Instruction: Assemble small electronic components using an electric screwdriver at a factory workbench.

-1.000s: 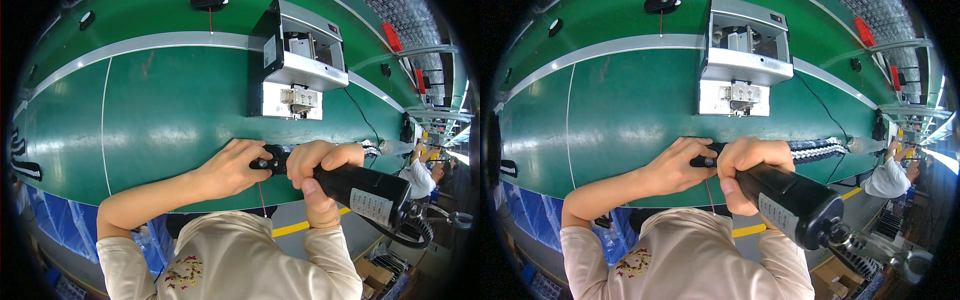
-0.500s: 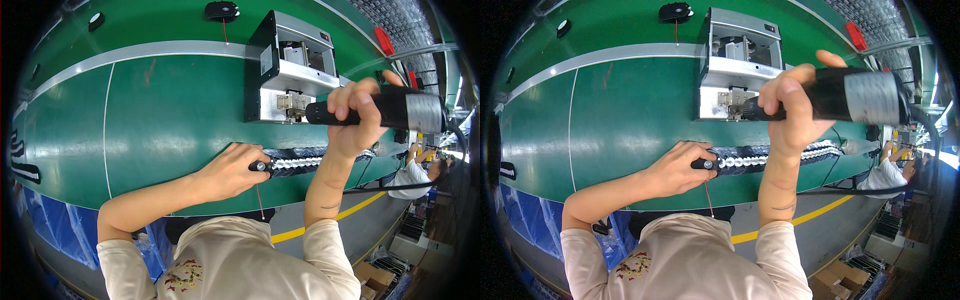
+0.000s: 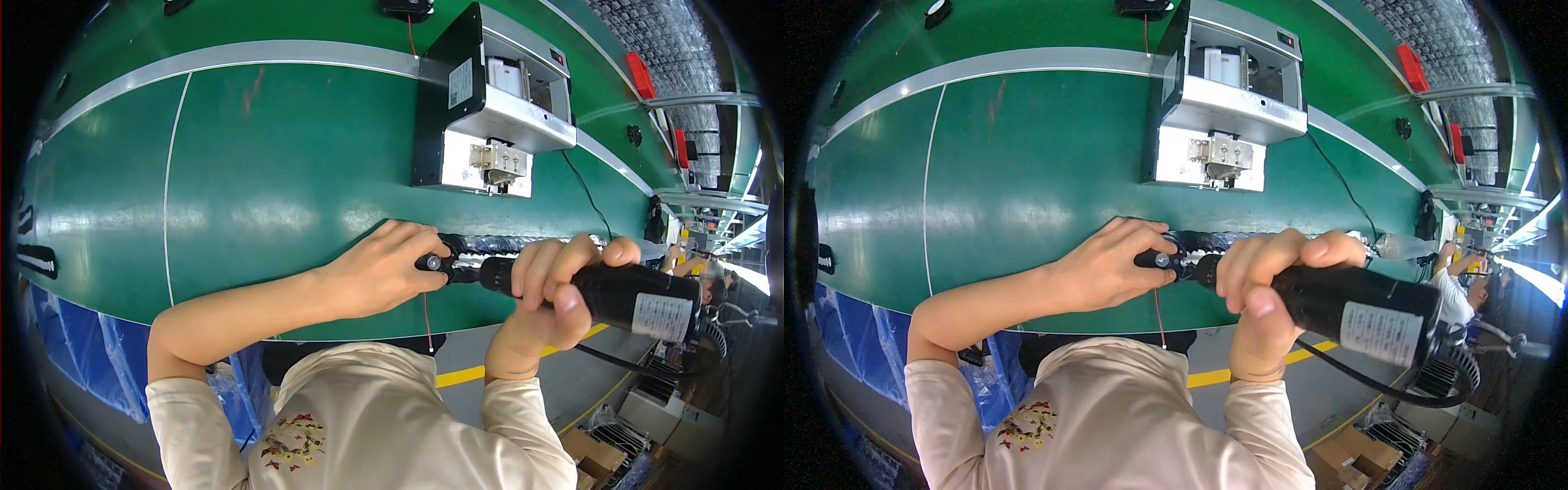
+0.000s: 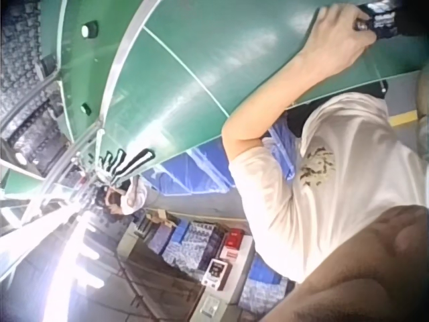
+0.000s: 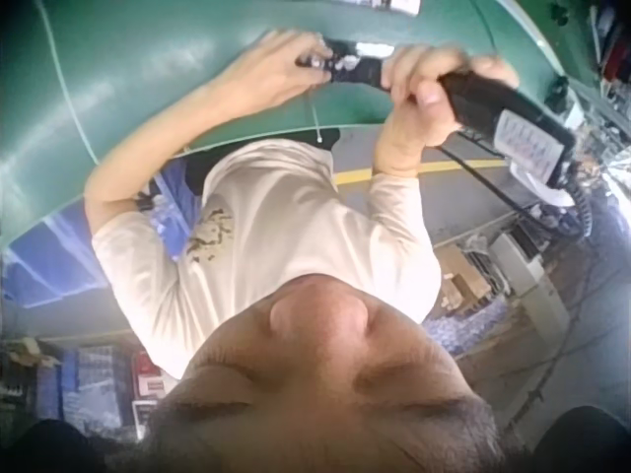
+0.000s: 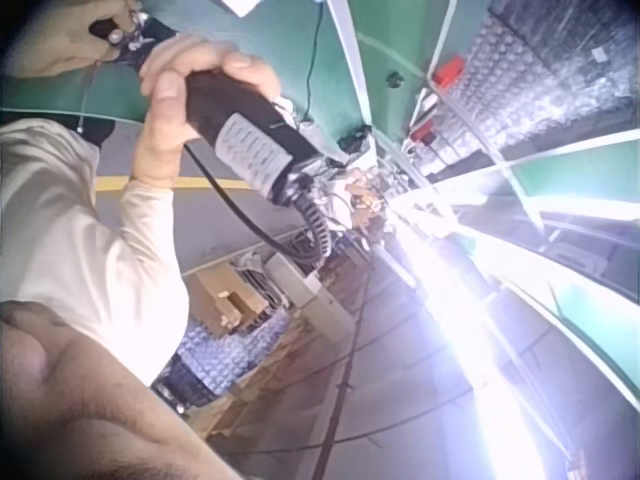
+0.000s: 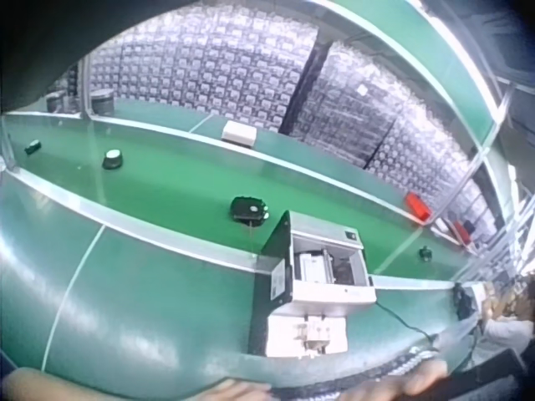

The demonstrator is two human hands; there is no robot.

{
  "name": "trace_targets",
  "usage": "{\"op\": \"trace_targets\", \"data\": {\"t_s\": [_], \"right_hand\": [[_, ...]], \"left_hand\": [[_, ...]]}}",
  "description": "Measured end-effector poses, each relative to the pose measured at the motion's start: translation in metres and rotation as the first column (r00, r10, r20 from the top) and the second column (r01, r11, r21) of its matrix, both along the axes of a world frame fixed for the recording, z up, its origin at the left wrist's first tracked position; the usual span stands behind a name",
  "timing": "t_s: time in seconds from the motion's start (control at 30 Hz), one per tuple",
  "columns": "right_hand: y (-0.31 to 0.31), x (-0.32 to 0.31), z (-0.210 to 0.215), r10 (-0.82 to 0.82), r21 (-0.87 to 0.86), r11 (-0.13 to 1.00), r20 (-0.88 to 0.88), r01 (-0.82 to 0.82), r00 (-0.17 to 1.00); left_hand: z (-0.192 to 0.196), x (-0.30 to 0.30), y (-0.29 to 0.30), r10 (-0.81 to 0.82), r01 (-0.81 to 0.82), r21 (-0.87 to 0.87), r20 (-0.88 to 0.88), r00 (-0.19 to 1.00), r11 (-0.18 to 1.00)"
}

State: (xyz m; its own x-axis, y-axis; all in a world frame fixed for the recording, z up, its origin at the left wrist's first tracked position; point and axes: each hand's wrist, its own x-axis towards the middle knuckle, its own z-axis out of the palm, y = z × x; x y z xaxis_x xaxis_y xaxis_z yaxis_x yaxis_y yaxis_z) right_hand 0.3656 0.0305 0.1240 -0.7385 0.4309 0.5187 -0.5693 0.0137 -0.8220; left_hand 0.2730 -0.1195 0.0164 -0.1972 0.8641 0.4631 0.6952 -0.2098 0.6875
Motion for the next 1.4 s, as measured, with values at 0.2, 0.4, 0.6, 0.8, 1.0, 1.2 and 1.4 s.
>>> {"op": "trace_targets", "data": {"t_s": [0.2,0.4,0.6,0.8,1.0,1.2,1.4], "right_hand": [[-0.003,0.011,-0.012,0.050,-0.082,0.996,0.094,-0.043,0.994],[-0.012,0.019,-0.015,0.073,-0.003,0.997,0.100,-0.073,0.992],[-0.007,0.015,-0.026,0.146,0.215,0.967,-0.025,-0.138,0.989],[-0.002,0.013,-0.026,0.194,0.175,0.965,0.023,-0.195,0.981],[0.024,0.009,0.001,0.272,-0.013,0.961,-0.127,-0.276,0.954],[0.064,0.007,0.024,0.077,-0.030,0.996,-0.288,-0.089,0.955],[0.071,0.010,0.011,-0.032,0.037,0.998,-0.222,0.042,0.974]], "left_hand": [[0.003,-0.001,0.000,-0.010,0.010,-0.016,0.005,1.000,1.000],[0.005,-0.001,-0.001,-0.016,0.016,-0.038,0.004,1.000,0.999],[0.008,-0.001,-0.002,-0.036,0.037,-0.067,0.008,0.999,0.997],[0.012,0.000,-0.003,-0.033,0.041,-0.103,0.078,0.996,0.994],[0.010,0.001,0.000,-0.016,0.027,-0.097,0.119,0.993,0.995],[0.040,-0.056,-0.012,0.031,-0.021,-0.225,0.042,0.999,0.974],[0.031,-0.173,-0.003,0.594,-0.606,0.045,-0.274,0.757,0.794]]}}
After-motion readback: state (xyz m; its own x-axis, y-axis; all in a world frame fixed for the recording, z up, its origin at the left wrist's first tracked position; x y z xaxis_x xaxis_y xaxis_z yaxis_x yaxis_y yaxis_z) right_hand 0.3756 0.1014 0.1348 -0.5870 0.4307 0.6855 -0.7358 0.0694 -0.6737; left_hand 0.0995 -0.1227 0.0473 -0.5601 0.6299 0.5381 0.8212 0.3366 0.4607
